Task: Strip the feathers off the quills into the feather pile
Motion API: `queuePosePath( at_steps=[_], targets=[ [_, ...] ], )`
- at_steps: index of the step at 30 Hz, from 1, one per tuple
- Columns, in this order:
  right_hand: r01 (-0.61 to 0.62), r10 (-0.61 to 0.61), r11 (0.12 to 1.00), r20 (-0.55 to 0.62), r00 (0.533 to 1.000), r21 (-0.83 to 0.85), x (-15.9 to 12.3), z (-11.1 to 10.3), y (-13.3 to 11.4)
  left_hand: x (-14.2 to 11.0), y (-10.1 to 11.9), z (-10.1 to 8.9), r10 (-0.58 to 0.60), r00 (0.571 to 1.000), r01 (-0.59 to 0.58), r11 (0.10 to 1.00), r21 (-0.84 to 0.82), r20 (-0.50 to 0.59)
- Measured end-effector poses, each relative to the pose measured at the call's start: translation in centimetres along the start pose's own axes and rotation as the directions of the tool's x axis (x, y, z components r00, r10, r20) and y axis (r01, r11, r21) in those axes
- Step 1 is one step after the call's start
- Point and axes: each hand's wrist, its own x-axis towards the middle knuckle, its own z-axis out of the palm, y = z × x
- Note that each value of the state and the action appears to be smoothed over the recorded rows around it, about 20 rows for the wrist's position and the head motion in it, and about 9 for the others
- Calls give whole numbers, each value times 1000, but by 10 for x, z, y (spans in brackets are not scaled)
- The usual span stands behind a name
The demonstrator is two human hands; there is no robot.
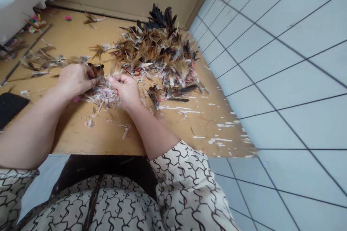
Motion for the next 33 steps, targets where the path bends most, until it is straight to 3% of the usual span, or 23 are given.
queuePosePath(
  at_steps=[3,8,12,17,20,25,33],
  targets=[
    [-8,8,1000,0,1000,19,-1,0,-1,2,-1,-2,-16,996,18,1000,26,-85],
    [-15,15,1000,-2,1000,19,-2,0,-3,5,0,-7,-94,975,63,986,-153,-203],
    [-7,7,999,11,1000,49,-3,1,-3,6,5,-7,-122,972,53,947,-318,-200],
    [-31,31,997,-5,1000,67,-3,3,-3,4,14,-1,-146,971,6,805,-593,-188],
    [-38,39,997,-5,999,67,-3,3,-3,0,18,5,-97,982,-36,748,-663,-163],
    [-32,33,997,-7,999,68,-4,4,-2,-9,22,17,46,993,-107,763,-638,-112],
    [-34,32,995,22,999,92,-5,4,-1,-17,19,25,250,931,-338,863,-376,-265]
  ],
)
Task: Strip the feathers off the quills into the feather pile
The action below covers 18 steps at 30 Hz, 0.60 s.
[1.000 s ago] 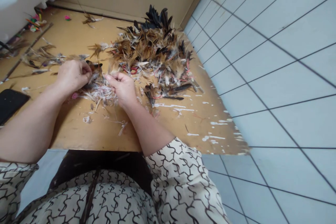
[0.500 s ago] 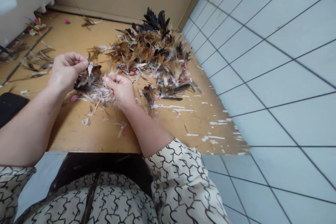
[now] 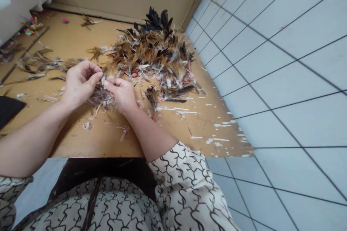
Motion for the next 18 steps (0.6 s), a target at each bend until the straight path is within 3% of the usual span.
queuePosePath(
  at_steps=[5,8,15,18],
  targets=[
    [-4,5,1000,7,1000,-18,-1,1,-1,-3,-2,-1,155,987,-158,971,179,34],
    [1,-1,1000,12,1000,-16,-2,2,-2,-4,-2,1,158,986,-166,972,167,61],
    [32,-28,998,-58,998,52,-1,2,-6,-2,-1,4,-82,997,82,977,-196,7],
    [57,-50,995,-93,994,76,0,1,-8,0,3,2,-200,980,197,950,-243,15]
  ],
)
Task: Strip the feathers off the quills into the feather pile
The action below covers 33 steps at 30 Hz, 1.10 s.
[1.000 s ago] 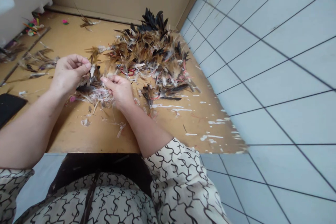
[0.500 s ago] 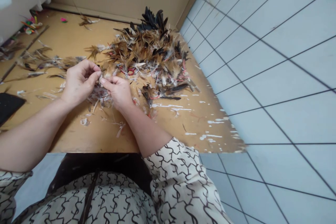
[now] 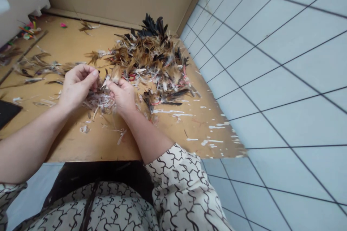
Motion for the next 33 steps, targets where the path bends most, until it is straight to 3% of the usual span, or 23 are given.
queuePosePath(
  at_steps=[7,11,21,29,33],
  targets=[
    [77,-82,992,-52,995,-97,0,-1,-1,-2,12,0,-281,949,289,957,-34,139],
    [100,-104,990,-35,994,-103,0,-1,0,-3,16,0,-278,948,290,955,-64,156],
    [95,-103,990,-83,991,-103,1,0,0,-2,17,1,-406,895,431,893,-127,186],
    [111,-118,988,-62,991,-109,-2,2,-1,0,13,1,-398,909,413,899,-147,123],
    [100,-109,986,-63,992,-133,-3,3,0,-1,12,1,-405,900,430,886,-174,163]
  ],
)
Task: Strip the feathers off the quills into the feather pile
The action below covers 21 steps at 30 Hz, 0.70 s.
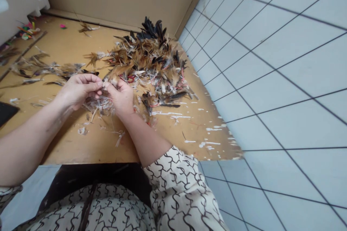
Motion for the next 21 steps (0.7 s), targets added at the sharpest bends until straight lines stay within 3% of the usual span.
queuePosePath(
  at_steps=[7,13,21],
  targets=[
    [4,-4,1000,19,1000,0,0,-1,0,-3,1,2,-68,998,69,997,-45,7],
    [28,-27,999,20,999,-38,-1,0,-1,-2,0,3,-35,999,35,999,-11,3],
    [-65,64,997,48,997,35,2,-4,4,-3,0,5,-25,999,24,999,-23,-43]
  ],
)
